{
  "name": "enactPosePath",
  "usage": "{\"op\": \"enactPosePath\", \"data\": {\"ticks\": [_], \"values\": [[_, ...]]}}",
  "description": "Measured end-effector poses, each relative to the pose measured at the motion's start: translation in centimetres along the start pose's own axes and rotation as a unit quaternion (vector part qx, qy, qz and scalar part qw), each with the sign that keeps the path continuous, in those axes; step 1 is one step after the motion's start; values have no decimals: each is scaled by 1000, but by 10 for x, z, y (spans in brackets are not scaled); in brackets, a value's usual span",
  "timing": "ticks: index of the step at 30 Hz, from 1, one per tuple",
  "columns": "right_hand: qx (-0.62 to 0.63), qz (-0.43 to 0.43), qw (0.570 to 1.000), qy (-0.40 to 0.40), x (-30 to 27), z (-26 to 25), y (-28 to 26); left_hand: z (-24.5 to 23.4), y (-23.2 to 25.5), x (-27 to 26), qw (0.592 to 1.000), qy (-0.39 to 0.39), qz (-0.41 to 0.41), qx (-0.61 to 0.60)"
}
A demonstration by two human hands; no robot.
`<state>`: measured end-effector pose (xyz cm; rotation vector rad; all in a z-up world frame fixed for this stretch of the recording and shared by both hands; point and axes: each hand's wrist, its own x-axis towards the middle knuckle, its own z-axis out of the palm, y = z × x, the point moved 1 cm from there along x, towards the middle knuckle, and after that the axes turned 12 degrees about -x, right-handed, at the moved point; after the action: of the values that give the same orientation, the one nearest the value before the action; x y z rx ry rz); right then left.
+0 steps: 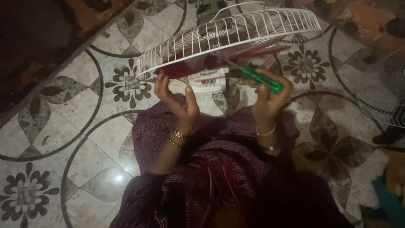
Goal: The person sits on the floor and uses a green screwdriver to tighten screws on the front grill of a white electric fan. They repeatedly adjust the screwdriver and apply torque to secure the grill to the fan body.
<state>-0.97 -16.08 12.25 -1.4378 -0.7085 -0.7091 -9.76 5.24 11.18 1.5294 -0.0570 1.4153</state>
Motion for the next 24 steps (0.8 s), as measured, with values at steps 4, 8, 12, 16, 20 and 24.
{"op": "enactPosePath", "data": {"ticks": [4, 8, 12, 16, 20, 24], "values": [[-75, -18, 996, 52, -7, -17, -6, 0, 1, 11, 997, 19, 70, 35], [-106, -174, 977, 58, -7, -19, -12, -1, 0, 11, 999, 17, 15, 38], [-210, -130, 969, -12, -11, -25, -19, 1, 2, 6, 1000, -15, 19, 13], [-383, -15, 911, -152, -21, -27, -13, 9, 6, -5, 998, -48, 43, -26], [-403, 50, 900, -158, -29, -23, -2, 17, 15, -15, 978, -179, 91, -60], [-385, 54, 912, -133, -32, -28, 8, 21, 27, -18, 952, -298, 21, -62]]}}
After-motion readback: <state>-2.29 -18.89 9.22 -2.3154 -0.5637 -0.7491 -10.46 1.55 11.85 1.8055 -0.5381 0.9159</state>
